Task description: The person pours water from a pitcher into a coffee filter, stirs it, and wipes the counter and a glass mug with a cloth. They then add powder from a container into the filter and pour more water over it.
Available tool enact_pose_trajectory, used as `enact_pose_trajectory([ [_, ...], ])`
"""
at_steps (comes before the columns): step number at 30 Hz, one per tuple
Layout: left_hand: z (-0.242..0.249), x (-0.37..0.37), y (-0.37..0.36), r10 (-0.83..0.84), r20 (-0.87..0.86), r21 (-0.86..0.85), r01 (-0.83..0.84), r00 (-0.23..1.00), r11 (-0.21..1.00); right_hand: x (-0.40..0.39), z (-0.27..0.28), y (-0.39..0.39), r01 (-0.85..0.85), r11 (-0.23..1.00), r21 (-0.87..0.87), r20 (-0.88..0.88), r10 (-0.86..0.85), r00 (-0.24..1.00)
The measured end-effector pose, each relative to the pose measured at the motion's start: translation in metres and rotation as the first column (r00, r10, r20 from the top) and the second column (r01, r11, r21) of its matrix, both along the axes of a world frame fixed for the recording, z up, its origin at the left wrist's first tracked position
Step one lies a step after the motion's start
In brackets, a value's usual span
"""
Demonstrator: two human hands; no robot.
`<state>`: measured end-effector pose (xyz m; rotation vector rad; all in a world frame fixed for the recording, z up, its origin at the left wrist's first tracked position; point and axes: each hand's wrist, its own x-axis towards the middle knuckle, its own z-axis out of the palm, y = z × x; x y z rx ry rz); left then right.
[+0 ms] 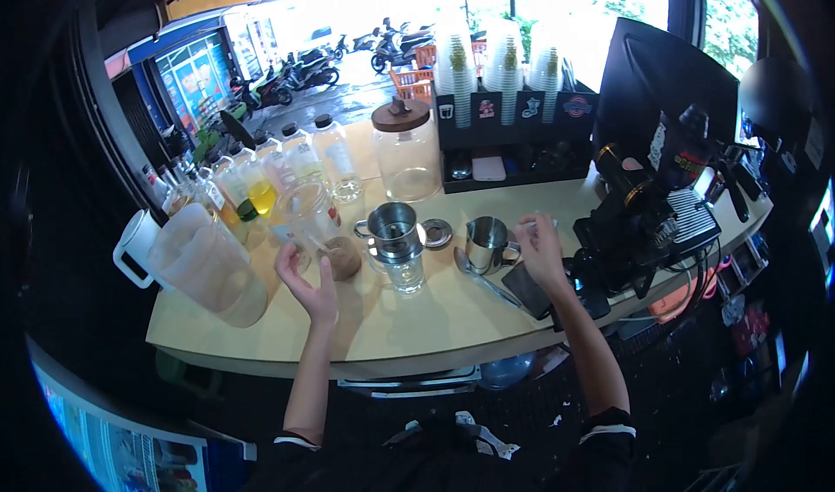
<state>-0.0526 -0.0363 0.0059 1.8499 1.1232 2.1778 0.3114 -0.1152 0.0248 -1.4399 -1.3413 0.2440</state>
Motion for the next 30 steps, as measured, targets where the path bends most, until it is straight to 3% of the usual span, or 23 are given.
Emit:
enact_pose_trajectory([
  [1, 0.006, -0.005, 0.001, 0.094, 0.023, -0.032, -0.094, 0.995, 0.995, -0.003, 0.008, 0.000, 0.009, 0.999, 0.041, -0.024, -0.008, 1.000],
  [2, 0.003, -0.010, 0.008, 0.108, 0.019, -0.036, -0.107, 0.994, 0.994, -0.007, 0.014, 0.002, -0.012, 0.998, 0.059, -0.049, 0.015, 0.999],
  [3, -0.005, -0.014, 0.021, 0.088, -0.040, -0.145, -0.093, 0.995, 0.985, -0.016, 0.022, 0.004, -0.024, 0.998, 0.056, -0.052, 0.027, 0.998],
  [4, -0.013, -0.017, 0.030, 0.061, -0.093, -0.251, -0.082, 0.994, 0.965, -0.028, 0.033, 0.005, -0.095, 0.989, 0.114, -0.066, 0.103, 0.992],
  [5, -0.022, -0.017, 0.037, 0.070, -0.094, -0.249, -0.092, 0.993, 0.964, -0.042, 0.042, 0.004, -0.162, 0.971, 0.175, -0.075, 0.178, 0.981],
  [7, -0.027, -0.007, 0.043, -0.219, 0.127, -0.344, 0.250, 0.967, 0.905, -0.068, 0.061, -0.003, -0.253, 0.949, 0.188, 0.003, 0.257, 0.966],
  [8, -0.026, -0.006, 0.040, -0.112, 0.035, -0.444, 0.116, 0.993, 0.889, -0.080, 0.071, -0.007, -0.335, 0.923, 0.191, 0.080, 0.325, 0.942],
  [12, -0.029, -0.015, 0.045, -0.216, 0.138, -0.450, 0.255, 0.967, 0.856, -0.125, 0.104, -0.028, -0.485, 0.866, 0.118, 0.281, 0.439, 0.853],
  [14, -0.026, -0.025, 0.037, -0.227, -0.060, -0.363, 0.191, 0.972, 0.912, -0.145, 0.112, -0.036, -0.594, 0.801, 0.077, 0.377, 0.528, 0.761],
  [15, -0.025, -0.029, 0.033, -0.225, -0.061, -0.363, 0.188, 0.972, 0.913, -0.154, 0.116, -0.039, -0.595, 0.800, 0.078, 0.375, 0.530, 0.761],
  [17, -0.025, -0.036, 0.025, -0.203, -0.150, -0.189, 0.174, 0.968, 0.966, -0.171, 0.122, -0.043, -0.666, 0.746, -0.001, 0.373, 0.618, 0.692],
  [21, -0.032, -0.052, 0.025, -0.318, -0.060, -0.238, 0.296, 0.946, 0.925, -0.212, 0.135, -0.038, -0.727, 0.686, -0.027, 0.360, 0.685, 0.633],
  [23, -0.031, -0.056, 0.019, -0.322, -0.099, -0.155, 0.305, 0.941, 0.939, -0.236, 0.136, -0.033, -0.730, 0.681, -0.049, 0.403, 0.682, 0.610],
  [26, -0.029, -0.057, 0.011, -0.332, -0.157, -0.028, 0.331, 0.930, 0.943, -0.263, 0.122, -0.022, -0.634, 0.701, -0.327, 0.555, 0.686, 0.471],
  [27, -0.033, -0.058, 0.010, -0.336, -0.174, 0.014, 0.343, 0.926, 0.939, -0.271, 0.120, -0.020, -0.628, 0.704, -0.332, 0.554, 0.684, 0.474],
  [29, -0.043, -0.064, 0.016, -0.318, -0.257, -0.077, 0.308, 0.913, 0.948, -0.286, 0.117, -0.014, -0.377, 0.660, -0.650, 0.537, 0.750, 0.385],
  [30, -0.047, -0.062, 0.018, -0.400, -0.158, -0.068, 0.394, 0.903, 0.917, -0.291, 0.114, -0.013, -0.366, 0.661, -0.655, 0.537, 0.748, 0.390],
])
